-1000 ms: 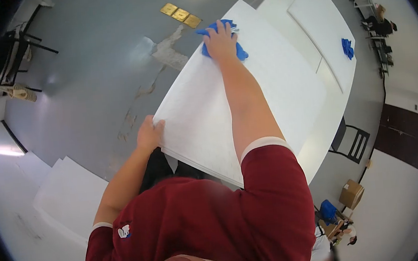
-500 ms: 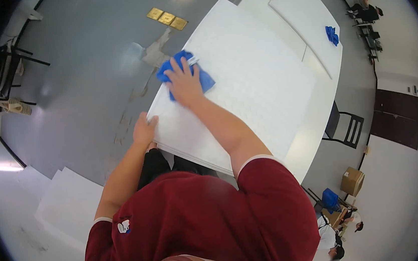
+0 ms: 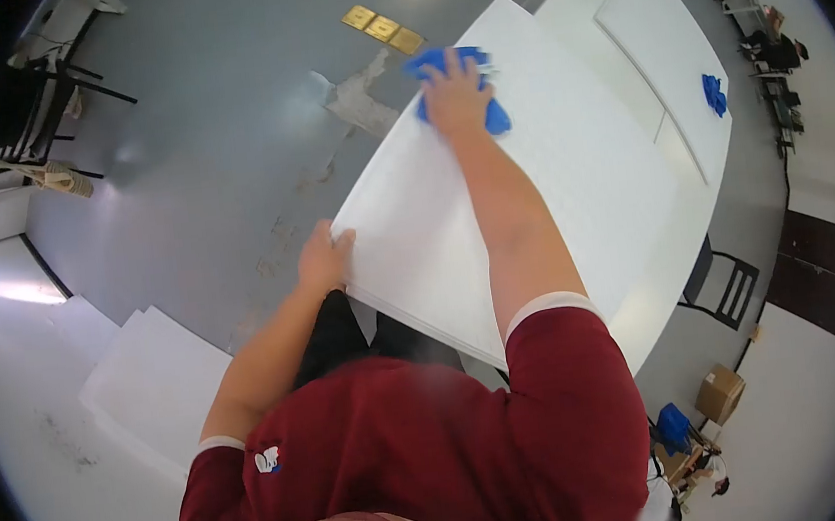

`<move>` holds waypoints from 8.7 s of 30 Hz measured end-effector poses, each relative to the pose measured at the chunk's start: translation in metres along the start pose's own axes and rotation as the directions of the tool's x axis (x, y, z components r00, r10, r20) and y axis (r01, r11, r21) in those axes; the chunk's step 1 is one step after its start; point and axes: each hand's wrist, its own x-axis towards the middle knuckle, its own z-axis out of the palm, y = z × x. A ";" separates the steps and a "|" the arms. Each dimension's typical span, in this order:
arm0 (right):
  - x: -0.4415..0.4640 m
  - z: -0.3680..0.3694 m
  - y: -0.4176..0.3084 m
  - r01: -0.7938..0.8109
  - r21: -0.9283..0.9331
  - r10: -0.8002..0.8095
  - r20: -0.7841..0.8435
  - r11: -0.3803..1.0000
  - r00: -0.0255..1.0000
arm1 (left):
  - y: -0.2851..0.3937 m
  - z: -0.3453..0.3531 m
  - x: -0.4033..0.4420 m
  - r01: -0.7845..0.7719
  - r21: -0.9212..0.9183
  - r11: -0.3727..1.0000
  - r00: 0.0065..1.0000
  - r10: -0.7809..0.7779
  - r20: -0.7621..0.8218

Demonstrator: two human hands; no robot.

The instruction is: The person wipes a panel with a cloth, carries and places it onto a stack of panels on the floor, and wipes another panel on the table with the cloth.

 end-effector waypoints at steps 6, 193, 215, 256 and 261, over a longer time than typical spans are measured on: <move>-0.117 0.000 -0.066 0.304 0.061 -0.305 0.000 0.951 0.952 | -0.005 0.001 0.005 -0.074 -0.023 0.997 0.997 0.074 0.018; -0.535 0.015 0.216 -0.922 0.328 0.953 0.147 0.205 0.264 | 0.185 0.118 0.058 -0.647 0.692 0.319 0.579 0.797 0.174; -0.552 0.036 0.239 -0.853 0.460 0.919 0.168 0.248 0.358 | 0.082 0.052 -0.012 -0.679 0.637 0.365 0.598 0.779 0.191; -0.562 0.040 0.231 -0.787 0.596 0.935 0.166 0.157 0.312 | 0.188 0.026 0.215 0.072 -0.590 0.804 0.955 0.114 0.272; -0.559 0.035 0.228 -0.825 0.543 0.937 0.182 0.158 0.299 | 0.197 0.040 0.222 -0.366 -0.105 0.925 0.930 0.367 -0.012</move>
